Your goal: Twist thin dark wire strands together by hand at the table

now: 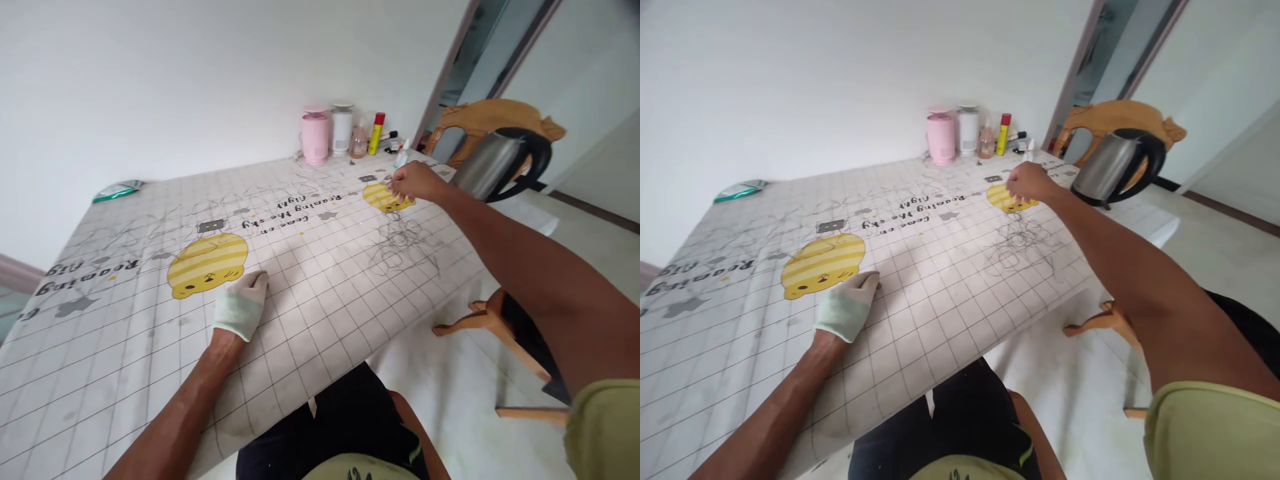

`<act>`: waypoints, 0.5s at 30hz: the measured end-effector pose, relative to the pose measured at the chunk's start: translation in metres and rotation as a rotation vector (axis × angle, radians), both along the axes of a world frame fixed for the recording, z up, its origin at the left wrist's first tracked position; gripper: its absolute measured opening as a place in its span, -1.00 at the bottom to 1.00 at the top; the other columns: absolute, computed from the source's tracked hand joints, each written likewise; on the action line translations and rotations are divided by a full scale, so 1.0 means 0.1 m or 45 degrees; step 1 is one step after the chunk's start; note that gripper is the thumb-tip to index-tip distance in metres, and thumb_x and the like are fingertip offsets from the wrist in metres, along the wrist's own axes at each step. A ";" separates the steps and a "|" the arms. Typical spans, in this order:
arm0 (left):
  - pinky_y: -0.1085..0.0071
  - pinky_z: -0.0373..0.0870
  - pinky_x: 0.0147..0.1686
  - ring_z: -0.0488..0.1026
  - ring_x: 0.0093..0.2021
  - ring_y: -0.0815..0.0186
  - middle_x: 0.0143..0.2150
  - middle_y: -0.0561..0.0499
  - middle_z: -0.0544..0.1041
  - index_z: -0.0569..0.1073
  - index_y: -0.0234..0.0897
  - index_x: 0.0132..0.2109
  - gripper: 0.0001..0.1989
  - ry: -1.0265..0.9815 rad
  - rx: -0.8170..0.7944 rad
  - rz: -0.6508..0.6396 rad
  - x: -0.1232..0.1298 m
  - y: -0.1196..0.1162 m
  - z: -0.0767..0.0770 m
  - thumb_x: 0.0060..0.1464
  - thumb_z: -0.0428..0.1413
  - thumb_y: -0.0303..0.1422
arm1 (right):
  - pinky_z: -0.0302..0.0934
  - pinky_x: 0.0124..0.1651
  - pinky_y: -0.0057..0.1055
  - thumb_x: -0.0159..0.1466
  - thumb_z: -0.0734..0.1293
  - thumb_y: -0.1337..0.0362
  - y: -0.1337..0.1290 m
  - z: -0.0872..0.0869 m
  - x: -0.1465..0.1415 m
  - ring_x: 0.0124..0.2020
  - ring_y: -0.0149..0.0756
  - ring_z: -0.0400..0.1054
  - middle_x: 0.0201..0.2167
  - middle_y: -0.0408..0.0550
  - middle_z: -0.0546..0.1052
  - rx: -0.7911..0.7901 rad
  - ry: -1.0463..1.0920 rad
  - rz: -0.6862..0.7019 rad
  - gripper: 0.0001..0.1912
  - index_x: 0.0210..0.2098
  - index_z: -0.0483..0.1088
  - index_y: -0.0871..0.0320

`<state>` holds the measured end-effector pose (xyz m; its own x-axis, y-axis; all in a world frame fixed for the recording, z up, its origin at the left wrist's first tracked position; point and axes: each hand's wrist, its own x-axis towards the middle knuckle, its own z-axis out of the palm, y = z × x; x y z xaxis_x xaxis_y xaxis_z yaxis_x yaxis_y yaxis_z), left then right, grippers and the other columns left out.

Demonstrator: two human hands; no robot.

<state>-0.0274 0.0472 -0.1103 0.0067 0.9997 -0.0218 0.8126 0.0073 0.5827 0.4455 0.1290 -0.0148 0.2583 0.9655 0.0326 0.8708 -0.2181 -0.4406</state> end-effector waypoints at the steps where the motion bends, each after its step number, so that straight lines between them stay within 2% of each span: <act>1: 0.26 0.41 0.09 0.57 0.07 0.06 0.01 0.03 0.70 0.68 -0.07 -0.04 -0.64 0.013 0.002 -0.011 0.00 0.00 0.00 0.29 0.01 -0.16 | 0.31 -0.44 -0.55 0.41 0.41 0.30 -0.13 0.05 0.20 -0.50 -0.41 0.48 -0.33 0.13 0.67 -0.043 -0.021 -0.050 -0.82 -0.29 0.54 0.29; 3: 0.26 0.41 0.06 0.57 0.06 0.05 0.01 0.02 0.70 0.67 -0.07 -0.03 -0.64 0.040 0.007 -0.034 0.00 -0.01 0.02 0.29 0.00 -0.17 | 0.32 -0.42 -0.54 0.40 0.41 0.36 -0.38 0.08 0.50 -0.48 -0.40 0.48 -0.36 0.14 0.66 -0.144 -0.042 -0.131 -0.84 -0.31 0.53 0.32; 6: 0.27 0.41 0.05 0.57 0.05 0.05 0.03 0.01 0.69 0.67 -0.06 -0.04 -0.64 0.064 0.017 -0.063 0.00 -0.02 0.05 0.30 -0.01 -0.16 | 0.29 -0.44 -0.54 0.33 0.44 0.44 -0.66 -0.03 0.69 -0.50 -0.39 0.46 -0.46 0.10 0.63 -0.322 -0.043 -0.186 -0.87 -0.37 0.52 0.32; 11: 0.21 0.41 0.10 0.55 0.11 -0.01 0.06 -0.01 0.68 0.67 -0.07 -0.04 -0.63 0.119 0.014 -0.064 -0.01 0.00 0.06 0.29 -0.01 -0.13 | 0.30 -0.46 -0.47 0.25 0.54 0.37 -0.86 -0.32 0.69 -0.52 -0.32 0.45 -0.56 0.05 0.58 -0.538 -0.039 -0.248 -0.79 -0.48 0.51 0.26; 15: 0.19 0.40 0.10 0.55 0.11 -0.02 0.06 -0.02 0.68 0.65 -0.07 -0.01 -0.61 0.133 0.001 -0.076 -0.01 0.00 0.06 0.30 -0.03 -0.12 | 0.30 -0.50 -0.46 0.16 0.58 0.36 -0.93 -0.41 0.68 -0.53 -0.30 0.44 -0.54 0.00 0.59 -0.550 -0.010 -0.253 -0.76 -0.54 0.50 0.20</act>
<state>-0.0285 0.0472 -0.1045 0.0639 0.9977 -0.0245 0.8680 -0.0435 0.4947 0.5131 0.0363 -0.0560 0.4404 0.8231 -0.3587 0.7967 -0.5424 -0.2665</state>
